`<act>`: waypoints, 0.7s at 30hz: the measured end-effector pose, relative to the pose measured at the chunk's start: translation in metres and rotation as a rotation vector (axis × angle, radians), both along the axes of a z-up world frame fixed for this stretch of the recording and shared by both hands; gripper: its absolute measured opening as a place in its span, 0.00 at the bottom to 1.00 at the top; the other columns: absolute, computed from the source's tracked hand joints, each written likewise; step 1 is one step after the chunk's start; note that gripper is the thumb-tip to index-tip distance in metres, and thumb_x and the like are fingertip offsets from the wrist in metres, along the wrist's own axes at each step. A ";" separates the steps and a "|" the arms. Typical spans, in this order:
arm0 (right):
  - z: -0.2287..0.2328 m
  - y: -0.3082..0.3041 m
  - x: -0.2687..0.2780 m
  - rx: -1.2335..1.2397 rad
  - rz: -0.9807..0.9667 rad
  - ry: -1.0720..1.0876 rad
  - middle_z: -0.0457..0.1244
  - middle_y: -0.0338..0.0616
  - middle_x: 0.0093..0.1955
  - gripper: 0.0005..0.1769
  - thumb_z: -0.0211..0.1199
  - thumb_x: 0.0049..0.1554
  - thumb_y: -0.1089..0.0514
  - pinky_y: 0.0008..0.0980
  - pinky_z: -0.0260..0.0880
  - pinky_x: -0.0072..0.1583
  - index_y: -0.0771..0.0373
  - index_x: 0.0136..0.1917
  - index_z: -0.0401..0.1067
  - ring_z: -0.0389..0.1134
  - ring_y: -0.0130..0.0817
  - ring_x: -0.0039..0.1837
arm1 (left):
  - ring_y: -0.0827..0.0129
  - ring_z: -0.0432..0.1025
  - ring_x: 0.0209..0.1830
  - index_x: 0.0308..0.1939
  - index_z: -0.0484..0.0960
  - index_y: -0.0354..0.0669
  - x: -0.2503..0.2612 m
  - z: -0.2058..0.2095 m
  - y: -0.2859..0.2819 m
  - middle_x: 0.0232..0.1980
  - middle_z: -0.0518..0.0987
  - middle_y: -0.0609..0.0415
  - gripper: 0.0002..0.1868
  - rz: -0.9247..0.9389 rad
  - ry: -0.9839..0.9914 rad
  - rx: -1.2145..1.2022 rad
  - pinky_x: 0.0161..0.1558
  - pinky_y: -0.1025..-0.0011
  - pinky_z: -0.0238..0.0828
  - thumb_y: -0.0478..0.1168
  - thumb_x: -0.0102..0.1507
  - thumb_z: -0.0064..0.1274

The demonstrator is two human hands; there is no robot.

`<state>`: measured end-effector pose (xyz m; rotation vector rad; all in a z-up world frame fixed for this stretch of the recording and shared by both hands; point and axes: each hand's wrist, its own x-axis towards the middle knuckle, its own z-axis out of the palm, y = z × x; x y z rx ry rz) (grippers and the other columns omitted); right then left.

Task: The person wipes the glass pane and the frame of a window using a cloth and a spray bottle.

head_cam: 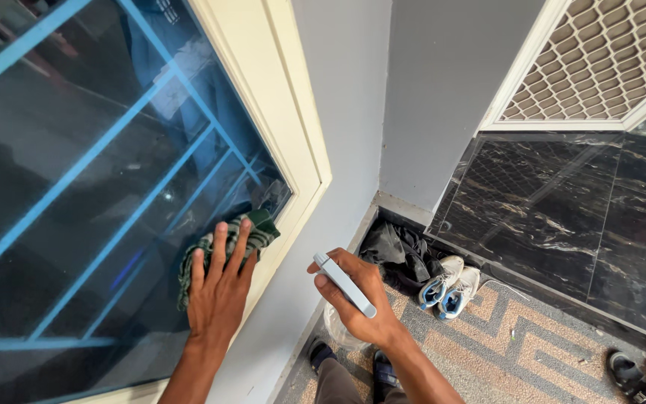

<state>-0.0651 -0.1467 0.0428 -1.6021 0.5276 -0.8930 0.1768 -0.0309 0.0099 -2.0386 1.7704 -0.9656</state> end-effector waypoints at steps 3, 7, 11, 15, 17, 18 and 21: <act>-0.004 0.002 0.001 0.003 0.007 -0.001 0.67 0.43 0.37 0.12 0.61 0.59 0.55 0.30 0.63 0.38 0.66 0.49 0.77 0.65 0.27 0.34 | 0.50 0.42 0.84 0.60 0.85 0.64 0.000 0.012 -0.004 0.85 0.51 0.61 0.22 0.045 0.134 0.008 0.78 0.43 0.27 0.41 0.62 0.59; -0.012 0.002 0.007 0.067 0.037 0.017 0.66 0.43 0.33 0.13 0.61 0.58 0.54 0.30 0.62 0.33 0.66 0.48 0.77 0.62 0.26 0.30 | 0.42 0.41 0.86 0.58 0.89 0.61 -0.001 0.059 -0.006 0.87 0.57 0.59 0.14 0.009 0.107 -0.310 0.77 0.35 0.18 0.40 0.69 0.61; -0.019 0.001 0.011 0.075 0.019 0.057 0.67 0.42 0.32 0.13 0.61 0.56 0.55 0.31 0.61 0.29 0.67 0.47 0.78 0.62 0.26 0.27 | 0.36 0.39 0.85 0.48 0.88 0.53 -0.004 0.111 0.001 0.86 0.62 0.54 0.06 0.042 0.105 -0.495 0.73 0.34 0.10 0.38 0.74 0.55; -0.016 -0.001 0.006 0.061 0.013 0.056 0.65 0.45 0.31 0.12 0.61 0.57 0.56 0.31 0.59 0.31 0.67 0.48 0.79 0.59 0.27 0.28 | 0.35 0.40 0.84 0.49 0.87 0.53 -0.013 0.129 -0.002 0.84 0.63 0.54 0.07 0.051 0.019 -0.541 0.75 0.36 0.08 0.40 0.73 0.53; -0.014 -0.002 0.006 0.050 0.014 0.045 0.65 0.45 0.31 0.13 0.61 0.57 0.57 0.31 0.59 0.31 0.67 0.47 0.79 0.58 0.28 0.27 | 0.34 0.42 0.85 0.49 0.89 0.54 -0.013 0.131 -0.004 0.84 0.65 0.52 0.07 0.036 -0.002 -0.529 0.75 0.36 0.09 0.41 0.75 0.55; -0.014 -0.002 0.006 0.061 0.013 0.058 0.66 0.44 0.33 0.13 0.61 0.56 0.56 0.31 0.61 0.31 0.67 0.47 0.79 0.60 0.27 0.28 | 0.36 0.42 0.85 0.49 0.88 0.55 -0.012 0.130 -0.004 0.84 0.65 0.54 0.06 0.051 -0.024 -0.530 0.75 0.37 0.10 0.41 0.74 0.55; -0.009 -0.001 0.003 0.080 0.012 0.093 0.66 0.44 0.33 0.13 0.61 0.57 0.55 0.32 0.62 0.33 0.66 0.48 0.79 0.61 0.27 0.30 | 0.38 0.43 0.84 0.49 0.88 0.57 -0.013 0.129 -0.005 0.84 0.65 0.55 0.06 0.061 -0.043 -0.535 0.76 0.37 0.11 0.42 0.74 0.54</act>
